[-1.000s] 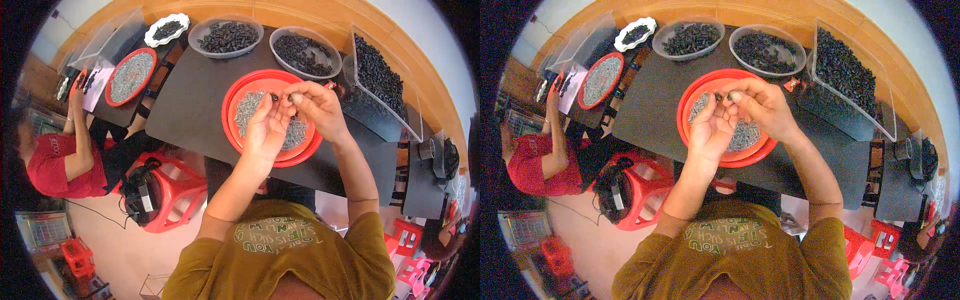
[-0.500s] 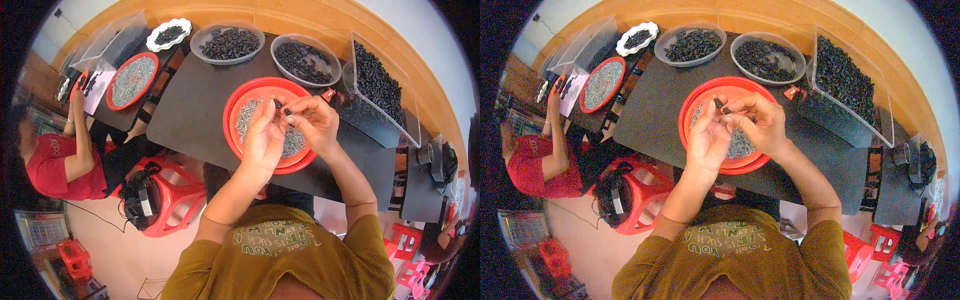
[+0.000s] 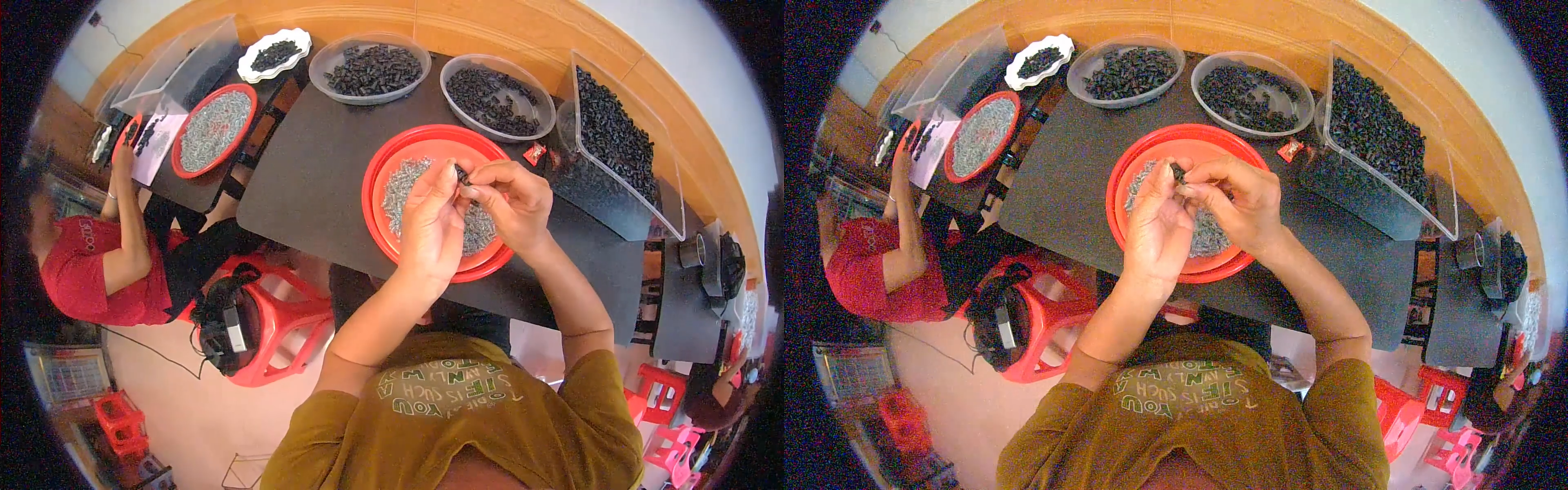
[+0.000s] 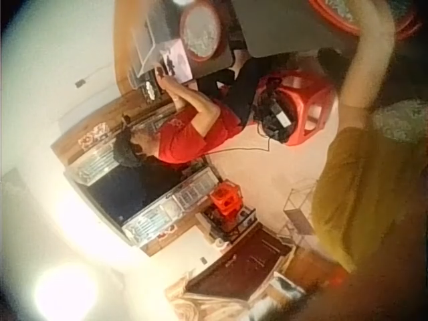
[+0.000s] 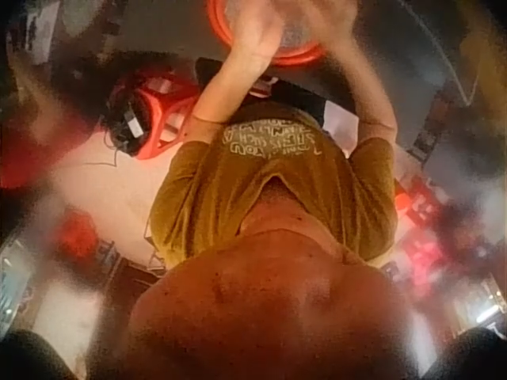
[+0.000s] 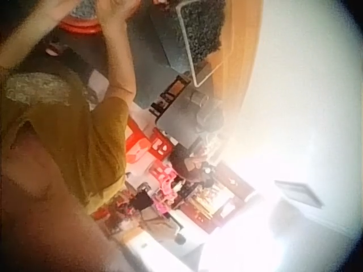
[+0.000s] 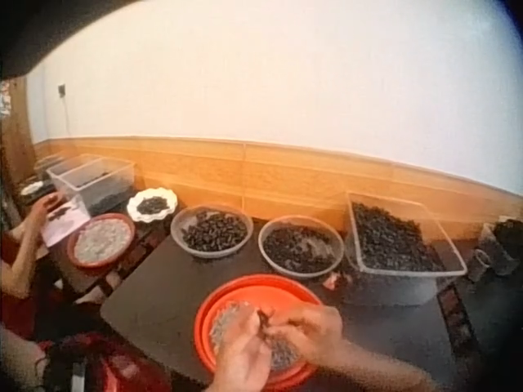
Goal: The person assembles small components by picking up black plastic pieces and screws from trays on the table and inserting the screws into the black plastic pieces by hand.
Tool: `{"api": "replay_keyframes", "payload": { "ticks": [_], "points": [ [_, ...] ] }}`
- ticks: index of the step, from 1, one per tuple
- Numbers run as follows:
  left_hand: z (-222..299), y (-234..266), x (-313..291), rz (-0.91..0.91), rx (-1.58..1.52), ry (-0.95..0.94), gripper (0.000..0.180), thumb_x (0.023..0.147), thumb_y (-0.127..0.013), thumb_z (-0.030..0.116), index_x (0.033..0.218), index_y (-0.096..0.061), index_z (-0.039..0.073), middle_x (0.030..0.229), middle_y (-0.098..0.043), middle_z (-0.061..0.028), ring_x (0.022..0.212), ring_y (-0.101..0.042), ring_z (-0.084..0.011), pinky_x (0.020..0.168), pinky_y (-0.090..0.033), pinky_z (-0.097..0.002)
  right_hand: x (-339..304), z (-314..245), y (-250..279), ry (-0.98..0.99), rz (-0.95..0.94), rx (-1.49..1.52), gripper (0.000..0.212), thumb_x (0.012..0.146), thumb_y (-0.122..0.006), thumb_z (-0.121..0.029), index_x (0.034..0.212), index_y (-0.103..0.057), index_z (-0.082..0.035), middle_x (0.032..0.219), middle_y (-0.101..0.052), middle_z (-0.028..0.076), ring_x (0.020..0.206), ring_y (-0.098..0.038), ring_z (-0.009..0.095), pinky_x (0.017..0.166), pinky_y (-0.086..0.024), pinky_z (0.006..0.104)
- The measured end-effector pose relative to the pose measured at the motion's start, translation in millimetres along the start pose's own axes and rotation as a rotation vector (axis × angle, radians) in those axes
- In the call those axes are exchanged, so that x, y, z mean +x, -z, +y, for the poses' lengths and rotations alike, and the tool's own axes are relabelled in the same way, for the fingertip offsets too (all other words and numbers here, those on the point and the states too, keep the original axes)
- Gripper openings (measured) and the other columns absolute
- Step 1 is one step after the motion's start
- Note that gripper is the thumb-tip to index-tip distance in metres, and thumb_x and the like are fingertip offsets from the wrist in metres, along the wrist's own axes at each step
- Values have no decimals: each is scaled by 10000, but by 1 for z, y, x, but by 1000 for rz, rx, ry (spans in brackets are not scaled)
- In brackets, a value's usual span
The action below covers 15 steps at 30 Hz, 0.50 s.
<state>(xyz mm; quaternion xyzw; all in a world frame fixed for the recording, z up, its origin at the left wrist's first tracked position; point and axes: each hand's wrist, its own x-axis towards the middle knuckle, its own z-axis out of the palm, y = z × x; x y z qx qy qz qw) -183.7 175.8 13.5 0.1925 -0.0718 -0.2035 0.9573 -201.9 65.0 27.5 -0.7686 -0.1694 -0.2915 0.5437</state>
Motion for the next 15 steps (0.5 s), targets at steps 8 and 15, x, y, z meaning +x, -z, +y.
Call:
{"api": "replay_keyframes", "payload": {
  "ticks": [8, 15],
  "points": [
    [-1, -2, -2, 25, -18, -107, 118, 784, -534, 94, 880, -575, 39, 866, -582, -72, 690, -523, -104, 640, -407, -237, -2, -9, -3, -235, -4, 383, 96, 704, -574, 60, 783, -528, 31, 764, -561, 75, 712, -552, 116, 638, -453, 216],
    [-1, 6, -1, -58, 13, -187, 114, 766, -545, 54, 875, -570, 28, 828, -588, -96, 696, -530, -134, 622, -416, -242, -4, -6, -4, -181, -35, 307, 85, 690, -581, 67, 746, -536, 23, 718, -552, 69, 664, -550, 119, 605, -451, 221]
  ]
}}
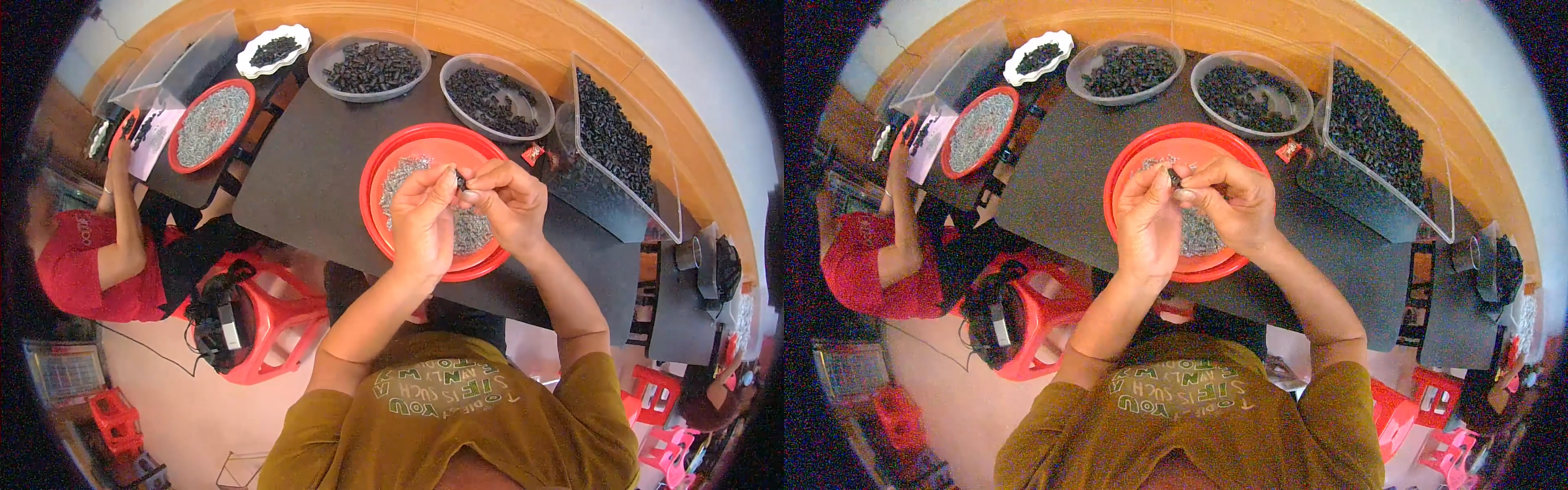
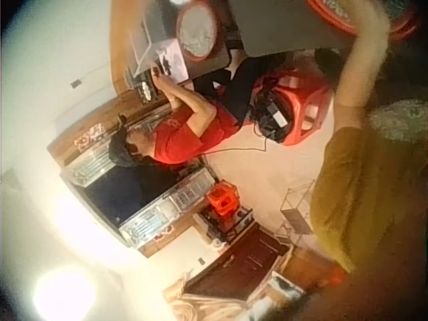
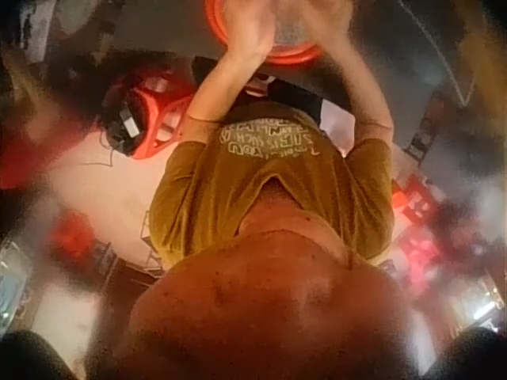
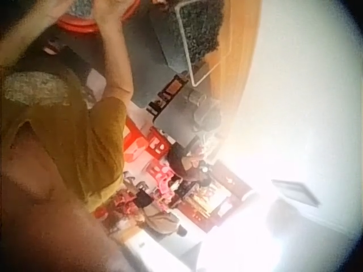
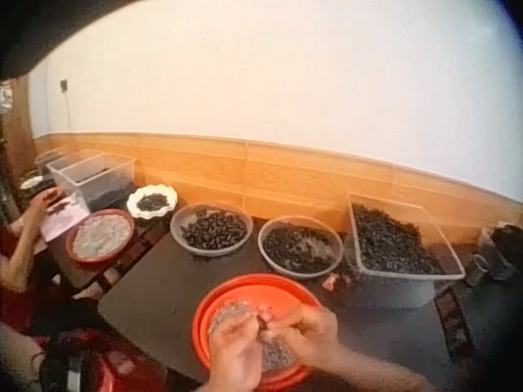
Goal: The person assembles small components by picking up black plastic pieces and screws from trays on the table and inserting the screws into the black plastic pieces by hand.
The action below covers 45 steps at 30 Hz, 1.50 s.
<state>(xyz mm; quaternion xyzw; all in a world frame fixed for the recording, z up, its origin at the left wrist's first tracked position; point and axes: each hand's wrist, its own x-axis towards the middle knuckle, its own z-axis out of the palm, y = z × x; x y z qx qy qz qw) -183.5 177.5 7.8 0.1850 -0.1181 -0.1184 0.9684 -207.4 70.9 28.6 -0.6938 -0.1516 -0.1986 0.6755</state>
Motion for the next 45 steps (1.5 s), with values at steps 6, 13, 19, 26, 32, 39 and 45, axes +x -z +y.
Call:
{"api": "replay_keyframes", "payload": {
  "ticks": [6, 13, 19, 26, 32, 39, 45],
  "points": [
    [7, 0, 1, -18, 122, -22, 108, 759, -551, 43, 864, -566, 25, 812, -589, -105, 719, -537, -139, 667, -418, -254, 6, -8, 2, 214, -46, -376, 93, 647, -599, 62, 693, -545, 3, 674, -572, 93, 615, -571, 151, 546, -456, 241],
    [11, 3, 1, -10, 166, 12, 101, 748, -567, 55, 845, -570, 25, 825, -593, -108, 731, -538, -138, 686, -413, -257, 7, -21, 4, 96, -51, -545, 200, 623, -630, -7, 810, -562, -35, 694, -587, 90, 627, -596, 183, 532, -469, 269],
    [12, 7, 2, -93, 153, 90, 85, 753, -557, 50, 833, -569, 25, 818, -592, -103, 763, -549, -155, 709, -416, -268, 10, -25, 3, 219, -160, -798, 334, 637, -636, -105, 962, -565, -71, 732, -585, 92, 672, -591, 202, 535, -466, 278],
    [10, 17, 2, -114, 148, 141, 84, 760, -546, 45, 839, -566, 25, 831, -590, -103, 785, -548, -157, 729, -414, -278, 10, -19, 6, 193, -199, -776, 298, 632, -638, -125, 919, -585, -66, 743, -585, 88, 653, -578, 215, 534, -462, 289],
    [12, 17, 3, 2, 171, 175, 150, 767, -546, 78, 905, -568, 22, 853, -589, -87, 813, -536, -144, 746, -406, -268, 13, -10, 3, 234, -139, -794, 344, 628, -641, -127, 958, -567, -65, 695, -561, 70, 617, -559, 207, 525, -456, 294],
    [16, 20, 2, -18, 241, 272, 220, 775, -536, 117, 972, -503, 25, 925, -552, -52, 864, -507, -142, 789, -381, -279, 10, -14, 7, 264, -190, -862, 346, 601, -649, -138, 930, -567, -68, 715, -472, 56, 629, -516, 203, 508, -435, 303],
    [20, 17, -4, 37, 322, 329, 292, 769, -539, 117, 1033, -467, 15, 914, -547, -50, 808, -533, -151, 779, -389, -283, 6, -6, 8, 400, -170, -874, 314, 582, -634, -108, 889, -577, -82, 737, -471, 58, 637, -512, 212, 512, -428, 306]
  ]
}}
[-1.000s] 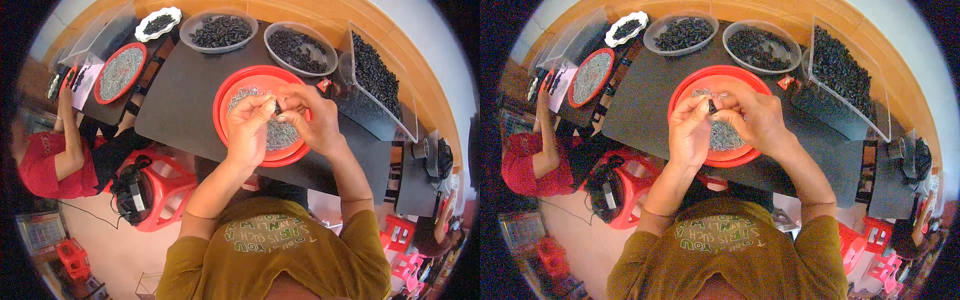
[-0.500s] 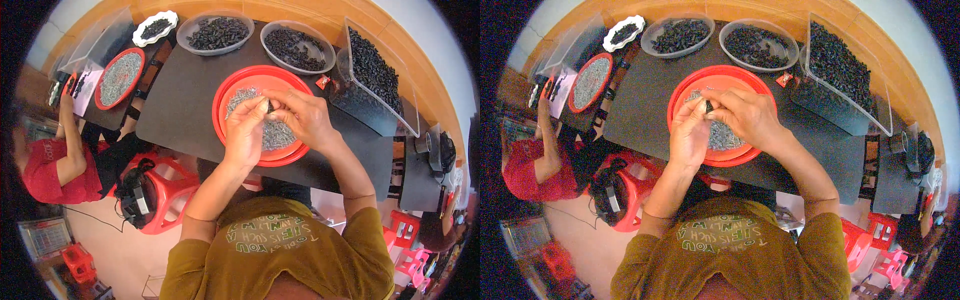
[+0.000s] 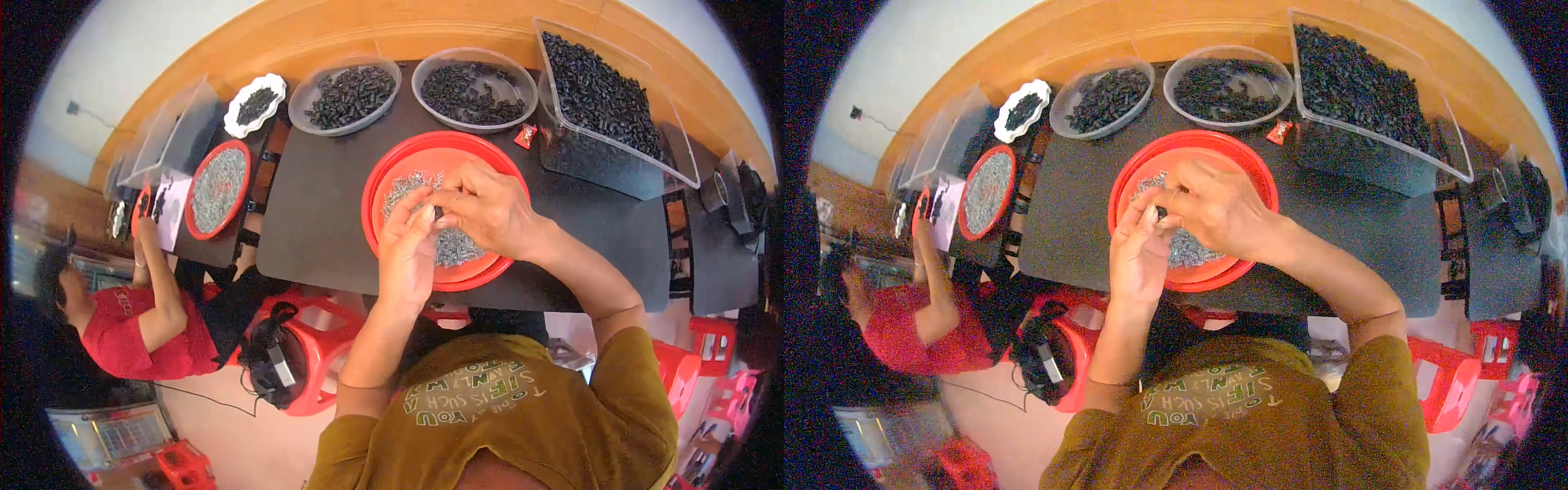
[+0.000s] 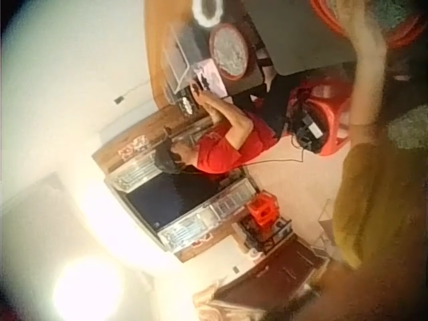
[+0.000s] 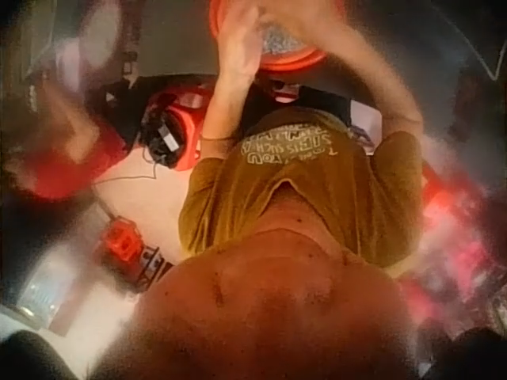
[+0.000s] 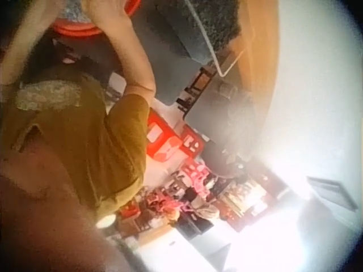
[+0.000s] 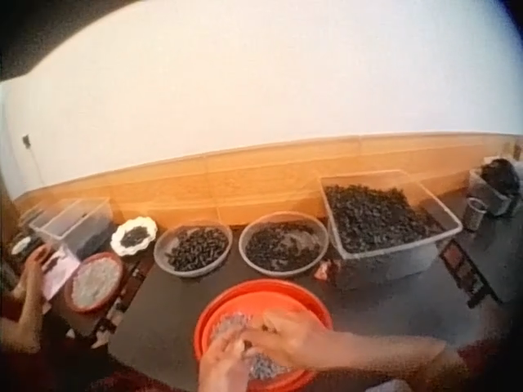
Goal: The person assembles small components by picking up black plastic pieces and screws from trays on the table and inserting the screws into the black plastic pieces by hand.
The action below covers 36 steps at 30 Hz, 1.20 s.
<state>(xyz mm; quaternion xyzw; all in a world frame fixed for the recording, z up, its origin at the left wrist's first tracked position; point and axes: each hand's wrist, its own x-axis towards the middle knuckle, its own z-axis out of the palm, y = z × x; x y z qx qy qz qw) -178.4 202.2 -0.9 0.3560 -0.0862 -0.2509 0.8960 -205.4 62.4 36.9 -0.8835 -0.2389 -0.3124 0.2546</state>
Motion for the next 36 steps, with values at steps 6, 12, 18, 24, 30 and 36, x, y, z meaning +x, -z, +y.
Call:
{"api": "replay_keyframes", "payload": {
  "ticks": [6, 12, 18, 24, 30, 36],
  "points": [
    [6, -4, 10, -26, -42, 63, 243, 762, -561, 124, 977, -508, 21, 888, -570, -57, 798, -534, -134, 730, -418, -270, 0, 8, 4, -140, -26, 162, 285, 637, -616, -119, 912, -571, -59, 766, -498, 74, 672, -531, 219, 548, -440, 301],
    [43, 27, 107, 20, -99, -100, 180, 709, -606, 82, 867, -531, 41, 855, -579, -70, 792, -558, -163, 680, -453, -238, 5, 48, 27, -452, 184, 529, 256, 814, -493, -216, 920, -568, 4, 716, -576, 52, 654, -539, 103, 587, -439, 243],
    [89, 69, 206, 256, 238, -222, 715, 717, -588, 36, 1254, -118, -10, 984, -500, -143, 816, -550, -262, 615, -446, -285, 1, 64, 17, -352, -24, 265, 196, 772, -516, -201, 864, -595, -47, 724, -587, 93, 687, -575, 203, 613, -444, 306],
    [35, 12, 128, -165, 802, -95, 231, 716, -610, 105, 920, -571, 5, 848, -601, -60, 705, -560, -109, 611, -432, -213, -17, 71, -3, -243, -419, -280, 126, 726, -513, -150, 773, -582, -55, 782, -564, 94, 721, -561, 254, 604, -448, 354],
    [6, 11, 93, -442, 1489, -196, 172, 705, -569, 80, 851, -594, -7, 780, -604, -119, 656, -570, -168, 625, -440, -269, -20, 67, -16, -215, -504, -449, 117, 698, -497, -131, 745, -567, -50, 752, -551, 117, 701, -567, 259, 569, -460, 352],
    [10, 16, 79, -437, 1496, -142, 194, 704, -572, 87, 870, -587, -13, 793, -600, -137, 671, -578, -206, 627, -443, -289, -24, 62, -17, -201, -451, -477, 117, 685, -524, -139, 754, -554, -50, 736, -545, 108, 707, -559, 256, 588, -460, 343]
  ]
}}
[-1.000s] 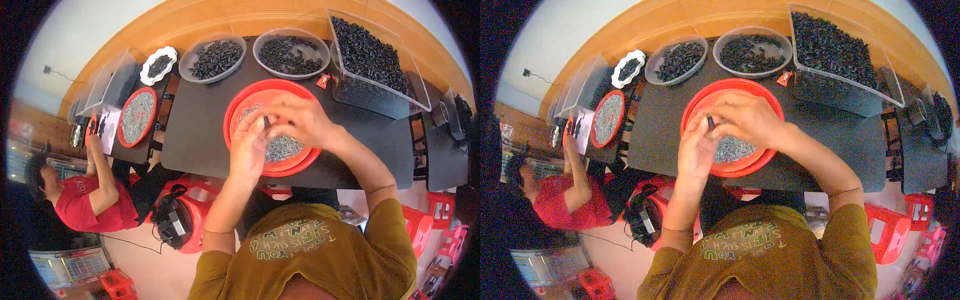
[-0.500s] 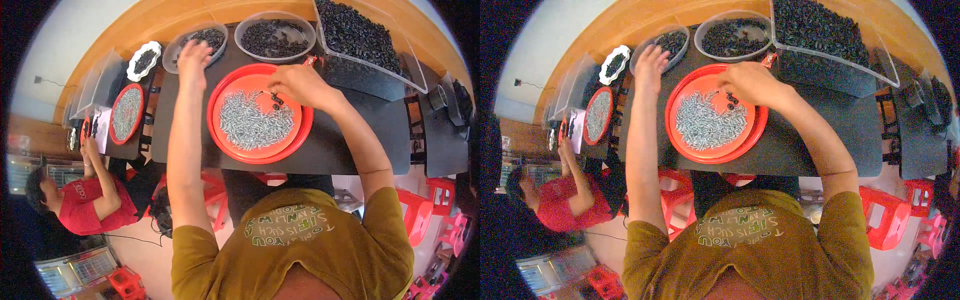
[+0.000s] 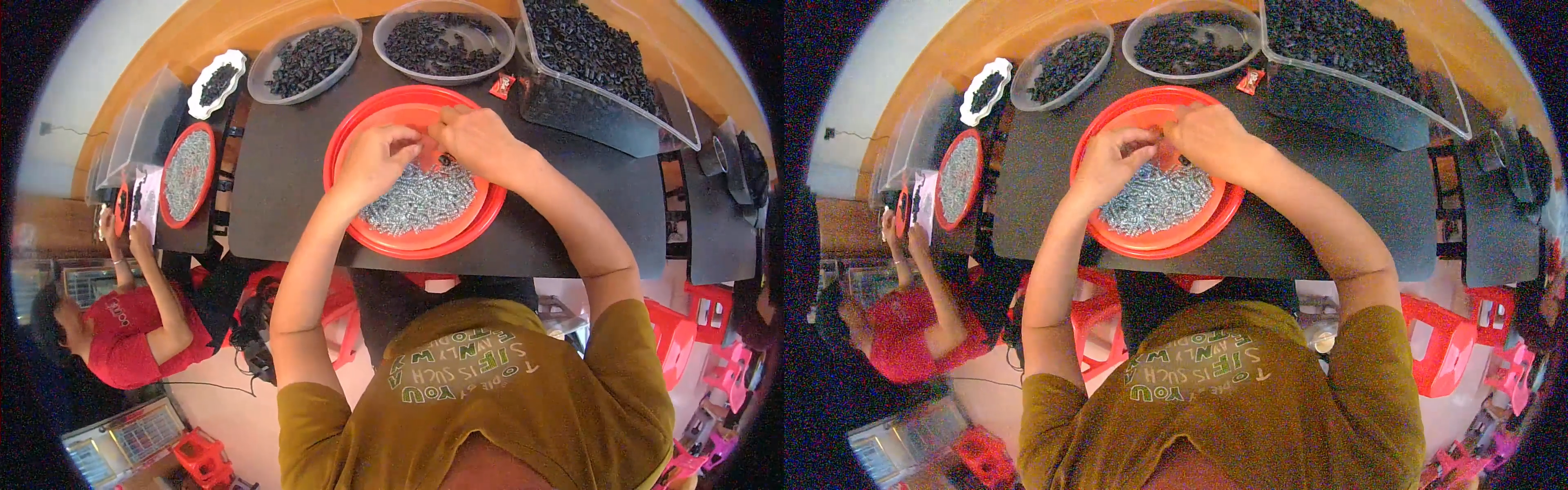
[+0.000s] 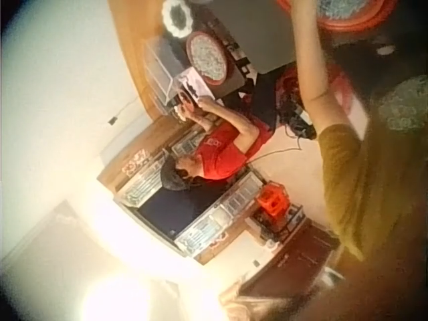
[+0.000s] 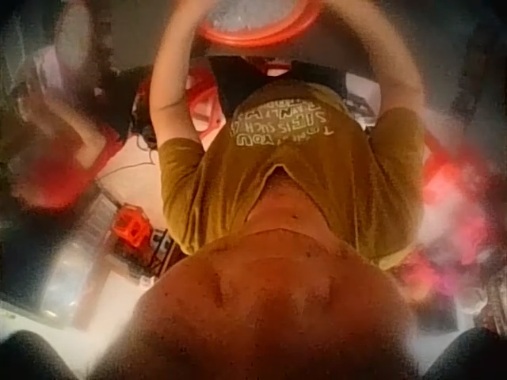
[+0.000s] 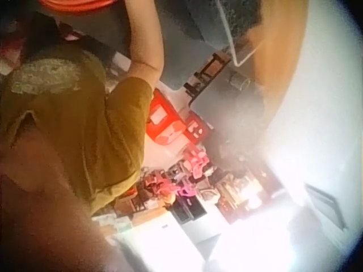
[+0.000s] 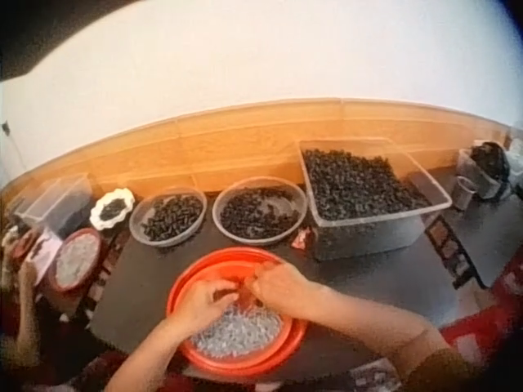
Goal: The person assembles small components by picking up black plastic pieces and screws from trays on the table and inserting the screws into the black plastic pieces by hand.
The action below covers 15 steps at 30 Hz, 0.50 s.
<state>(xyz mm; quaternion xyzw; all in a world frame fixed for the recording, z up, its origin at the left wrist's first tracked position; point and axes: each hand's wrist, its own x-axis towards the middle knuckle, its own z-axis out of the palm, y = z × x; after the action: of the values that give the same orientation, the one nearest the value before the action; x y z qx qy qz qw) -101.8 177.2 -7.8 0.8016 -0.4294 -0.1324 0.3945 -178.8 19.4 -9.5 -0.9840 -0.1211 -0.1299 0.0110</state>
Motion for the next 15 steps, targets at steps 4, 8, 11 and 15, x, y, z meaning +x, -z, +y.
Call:
{"api": "replay_keyframes", "payload": {
  "ticks": [4, 8, 11, 15],
  "points": [
    [-5, -4, -7, 45, -45, 7, 198, 693, -589, 74, 873, -588, -7, 794, -602, -133, 671, -576, -195, 636, -443, -286, -3, 2, 3, 61, -35, 66, 136, 684, -546, -156, 769, -551, -51, 757, -550, 108, 741, -553, 259, 597, -457, 349],
    [-6, -5, -14, 101, -155, 11, 193, 724, -587, 81, 902, -592, 7, 820, -607, -65, 717, -562, -121, 640, -437, -236, 2, 3, 17, 88, -33, 224, 144, 688, -564, -126, 808, -550, -48, 746, -543, 104, 702, -564, 221, 587, -458, 312],
    [4, -10, -17, 194, -765, 158, 227, 732, -584, 68, 935, -559, -29, 841, -601, -97, 753, -568, -152, 679, -450, -257, 10, -5, 21, -80, 183, 731, 141, 659, -589, -85, 788, -562, -39, 721, -565, 116, 668, -582, 225, 597, -468, 313],
    [17, -12, -21, 290, -994, 125, 250, 719, -595, 16, 959, -544, -32, 856, -591, -84, 766, -561, -130, 677, -455, -244, 12, -20, 0, -239, 380, 1251, 99, 711, -586, -91, 783, -553, -30, 683, -558, 50, 599, -556, 133, 524, -450, 248]
  ]
}}
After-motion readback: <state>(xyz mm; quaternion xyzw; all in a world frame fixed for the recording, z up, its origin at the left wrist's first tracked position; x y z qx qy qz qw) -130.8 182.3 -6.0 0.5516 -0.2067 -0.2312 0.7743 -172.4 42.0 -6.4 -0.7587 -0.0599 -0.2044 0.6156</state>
